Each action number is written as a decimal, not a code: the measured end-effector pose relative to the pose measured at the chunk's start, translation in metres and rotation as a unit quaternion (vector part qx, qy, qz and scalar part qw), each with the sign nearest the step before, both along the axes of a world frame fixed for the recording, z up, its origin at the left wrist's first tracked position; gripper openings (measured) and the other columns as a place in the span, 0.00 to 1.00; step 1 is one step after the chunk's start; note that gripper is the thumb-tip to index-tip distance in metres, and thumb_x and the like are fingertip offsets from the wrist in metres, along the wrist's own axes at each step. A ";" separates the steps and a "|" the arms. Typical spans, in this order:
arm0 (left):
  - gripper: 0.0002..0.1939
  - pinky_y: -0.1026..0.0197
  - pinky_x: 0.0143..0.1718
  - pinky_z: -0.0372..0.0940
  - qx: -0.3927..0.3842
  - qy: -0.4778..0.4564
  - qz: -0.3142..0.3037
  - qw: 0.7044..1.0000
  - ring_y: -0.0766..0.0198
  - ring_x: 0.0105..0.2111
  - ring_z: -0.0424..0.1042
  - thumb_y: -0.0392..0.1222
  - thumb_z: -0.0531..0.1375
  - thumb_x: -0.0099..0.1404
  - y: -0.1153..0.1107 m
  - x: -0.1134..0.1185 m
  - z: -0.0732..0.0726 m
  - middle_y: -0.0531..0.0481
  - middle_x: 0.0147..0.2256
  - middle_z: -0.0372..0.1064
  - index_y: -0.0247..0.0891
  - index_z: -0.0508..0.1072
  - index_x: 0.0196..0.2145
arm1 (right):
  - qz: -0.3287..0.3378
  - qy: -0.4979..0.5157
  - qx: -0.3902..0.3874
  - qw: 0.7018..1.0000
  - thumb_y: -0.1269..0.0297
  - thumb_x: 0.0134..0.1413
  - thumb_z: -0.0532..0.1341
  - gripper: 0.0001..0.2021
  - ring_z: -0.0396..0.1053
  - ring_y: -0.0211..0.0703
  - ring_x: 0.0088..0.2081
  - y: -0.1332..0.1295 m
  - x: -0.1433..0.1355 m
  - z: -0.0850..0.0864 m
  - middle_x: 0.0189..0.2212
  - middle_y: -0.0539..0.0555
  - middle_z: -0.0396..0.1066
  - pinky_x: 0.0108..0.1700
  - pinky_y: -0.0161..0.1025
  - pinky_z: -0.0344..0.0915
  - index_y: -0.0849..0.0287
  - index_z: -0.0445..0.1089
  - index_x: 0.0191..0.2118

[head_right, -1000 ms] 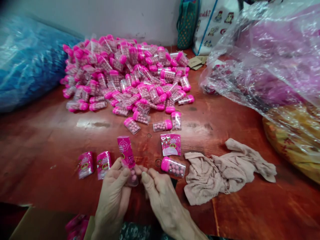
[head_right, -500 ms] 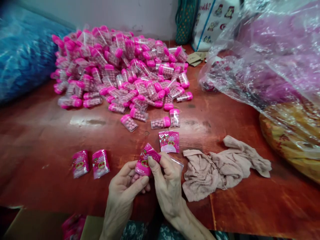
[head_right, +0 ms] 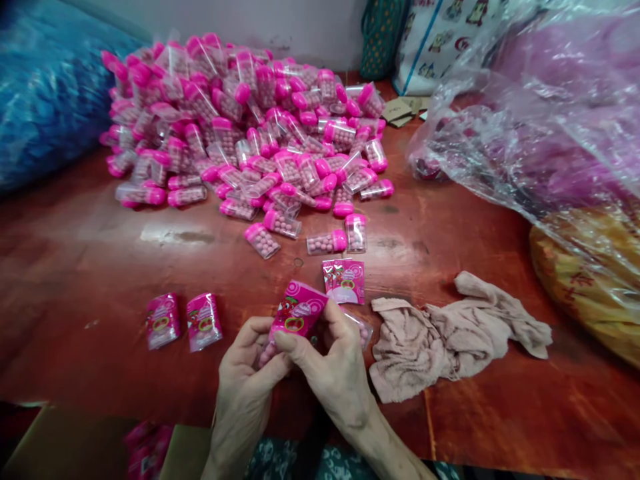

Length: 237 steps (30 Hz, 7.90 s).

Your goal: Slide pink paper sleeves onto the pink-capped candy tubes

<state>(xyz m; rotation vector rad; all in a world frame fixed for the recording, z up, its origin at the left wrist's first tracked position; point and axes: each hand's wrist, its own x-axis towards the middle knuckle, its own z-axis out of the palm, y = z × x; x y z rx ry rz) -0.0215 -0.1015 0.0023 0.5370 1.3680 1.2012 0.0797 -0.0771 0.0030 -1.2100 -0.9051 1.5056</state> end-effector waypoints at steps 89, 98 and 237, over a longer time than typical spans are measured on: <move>0.11 0.71 0.13 0.38 -0.084 -0.269 -0.116 0.952 0.79 0.13 0.39 0.45 0.55 0.62 0.003 -0.011 0.003 0.57 0.17 0.58 0.36 0.61 0.28 | 0.005 0.063 -0.015 0.998 0.62 0.51 0.63 0.05 0.68 0.37 0.27 -0.006 0.001 -0.011 0.26 0.50 0.72 0.30 0.32 0.66 0.58 0.73 0.31; 0.11 0.72 0.12 0.40 -0.088 -0.288 -0.138 0.944 0.79 0.12 0.40 0.47 0.55 0.62 0.000 -0.013 0.003 0.56 0.18 0.59 0.36 0.67 0.35 | 0.051 0.095 -0.031 0.994 0.60 0.51 0.62 0.08 0.70 0.39 0.26 -0.007 0.004 -0.012 0.25 0.51 0.74 0.30 0.35 0.68 0.58 0.74 0.32; 0.17 0.60 0.38 0.67 0.072 0.152 -0.125 0.978 0.60 0.35 0.71 0.37 0.64 0.53 0.007 -0.014 -0.020 0.49 0.38 0.69 0.42 0.72 0.42 | 0.001 -0.088 -0.088 0.992 0.57 0.57 0.57 0.09 0.64 0.44 0.49 -0.009 0.001 -0.017 0.44 0.48 0.70 0.55 0.46 0.56 0.51 0.69 0.42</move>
